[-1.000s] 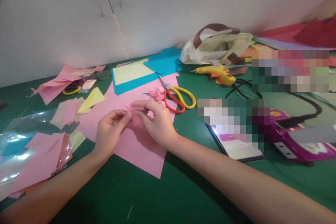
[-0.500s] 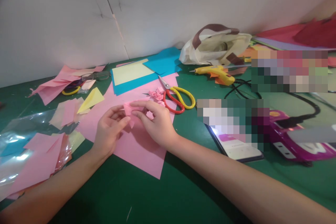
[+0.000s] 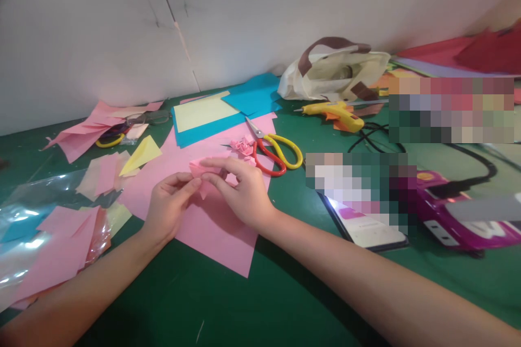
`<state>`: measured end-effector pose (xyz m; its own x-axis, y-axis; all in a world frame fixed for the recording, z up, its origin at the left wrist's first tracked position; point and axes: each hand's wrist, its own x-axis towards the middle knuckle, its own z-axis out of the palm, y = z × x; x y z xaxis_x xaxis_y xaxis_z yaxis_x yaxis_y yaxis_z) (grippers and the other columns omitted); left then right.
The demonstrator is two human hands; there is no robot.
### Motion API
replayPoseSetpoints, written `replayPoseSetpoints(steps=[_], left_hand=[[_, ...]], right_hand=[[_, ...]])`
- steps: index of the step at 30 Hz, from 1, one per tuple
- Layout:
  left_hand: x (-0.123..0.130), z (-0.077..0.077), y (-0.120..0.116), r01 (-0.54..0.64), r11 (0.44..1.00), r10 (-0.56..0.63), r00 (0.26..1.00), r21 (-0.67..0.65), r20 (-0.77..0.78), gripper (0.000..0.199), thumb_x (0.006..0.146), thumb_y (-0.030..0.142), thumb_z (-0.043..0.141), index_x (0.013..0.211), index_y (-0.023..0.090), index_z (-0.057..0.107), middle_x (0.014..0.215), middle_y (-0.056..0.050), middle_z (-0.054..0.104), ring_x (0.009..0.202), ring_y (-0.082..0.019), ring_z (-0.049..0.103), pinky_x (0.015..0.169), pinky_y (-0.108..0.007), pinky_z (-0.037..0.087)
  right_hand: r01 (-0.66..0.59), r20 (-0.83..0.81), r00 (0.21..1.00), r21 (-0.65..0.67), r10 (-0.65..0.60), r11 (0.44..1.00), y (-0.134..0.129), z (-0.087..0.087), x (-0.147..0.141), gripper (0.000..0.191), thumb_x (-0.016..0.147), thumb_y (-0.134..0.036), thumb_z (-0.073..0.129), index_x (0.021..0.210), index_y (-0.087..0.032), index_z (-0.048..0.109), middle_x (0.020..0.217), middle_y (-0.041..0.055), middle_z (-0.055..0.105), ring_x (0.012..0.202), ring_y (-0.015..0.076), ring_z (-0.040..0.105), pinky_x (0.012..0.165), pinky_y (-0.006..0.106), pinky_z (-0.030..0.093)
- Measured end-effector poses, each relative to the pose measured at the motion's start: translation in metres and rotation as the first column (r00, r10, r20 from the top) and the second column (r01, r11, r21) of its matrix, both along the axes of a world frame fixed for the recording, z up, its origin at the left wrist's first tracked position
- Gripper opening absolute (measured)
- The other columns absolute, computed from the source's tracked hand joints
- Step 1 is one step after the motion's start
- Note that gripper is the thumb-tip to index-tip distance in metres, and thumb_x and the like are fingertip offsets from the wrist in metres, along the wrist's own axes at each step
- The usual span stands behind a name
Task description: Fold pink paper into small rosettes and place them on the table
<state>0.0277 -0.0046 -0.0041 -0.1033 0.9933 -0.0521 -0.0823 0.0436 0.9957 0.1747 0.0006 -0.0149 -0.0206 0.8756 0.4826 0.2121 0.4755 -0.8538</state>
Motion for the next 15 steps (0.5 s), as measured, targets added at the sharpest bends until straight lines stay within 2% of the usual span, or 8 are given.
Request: replayPoseSetpoints(steps=[4, 8, 11, 15], left_hand=[[-0.0009, 0.0013, 0.0, 0.012, 1.0, -0.012, 1.0, 0.012, 0.022, 0.021, 0.058, 0.034, 0.08, 0.061, 0.019, 0.066, 0.058, 0.001, 0.061, 0.055, -0.011, 0.054, 0.054, -0.023, 0.047], [-0.0017, 0.0003, 0.0004, -0.014, 1.0, 0.013, 1.0, 0.021, 0.016, 0.019, 0.058, 0.034, 0.08, 0.062, 0.018, 0.068, 0.064, -0.001, 0.066, 0.062, -0.011, 0.058, 0.062, -0.024, 0.049], [-0.0014, -0.0008, 0.0008, -0.056, 0.998, 0.055, 0.998, 0.012, 0.011, 0.02, 0.055, 0.032, 0.082, 0.062, 0.019, 0.069, 0.065, -0.001, 0.067, 0.064, -0.013, 0.06, 0.065, -0.026, 0.05], [-0.0016, -0.0022, 0.001, -0.042, 0.999, 0.042, 0.999, 0.018, -0.011, 0.016, 0.06, 0.032, 0.078, 0.064, 0.018, 0.069, 0.066, -0.001, 0.067, 0.065, -0.012, 0.06, 0.067, -0.025, 0.05]], right_hand=[[-0.023, 0.03, 0.999, 0.004, 0.023, 1.0, 0.0, -0.0013, 0.0004, 0.021, 0.08, -0.02, 0.067, 0.1, -0.027, 0.071, 0.098, 0.0019, 0.074, 0.08, 0.0176, 0.066, 0.073, 0.035, 0.055], [-0.044, 0.051, 0.998, 0.019, 0.043, 0.999, -0.0001, -0.0013, 0.0007, 0.021, 0.079, -0.02, 0.068, 0.1, -0.026, 0.071, 0.096, 0.002, 0.074, 0.074, 0.0154, 0.065, 0.068, 0.032, 0.055], [-0.043, 0.027, 0.999, 0.014, 0.042, 0.999, -0.0001, -0.0011, 0.0008, 0.022, 0.078, -0.02, 0.069, 0.099, -0.025, 0.071, 0.098, 0.0022, 0.074, 0.076, 0.0157, 0.065, 0.065, 0.031, 0.055], [-0.045, 0.033, 0.998, 0.009, 0.045, 0.999, -0.0002, -0.0007, 0.0009, 0.023, 0.079, -0.02, 0.069, 0.1, -0.027, 0.072, 0.099, 0.0016, 0.074, 0.079, 0.0166, 0.066, 0.067, 0.032, 0.055]])
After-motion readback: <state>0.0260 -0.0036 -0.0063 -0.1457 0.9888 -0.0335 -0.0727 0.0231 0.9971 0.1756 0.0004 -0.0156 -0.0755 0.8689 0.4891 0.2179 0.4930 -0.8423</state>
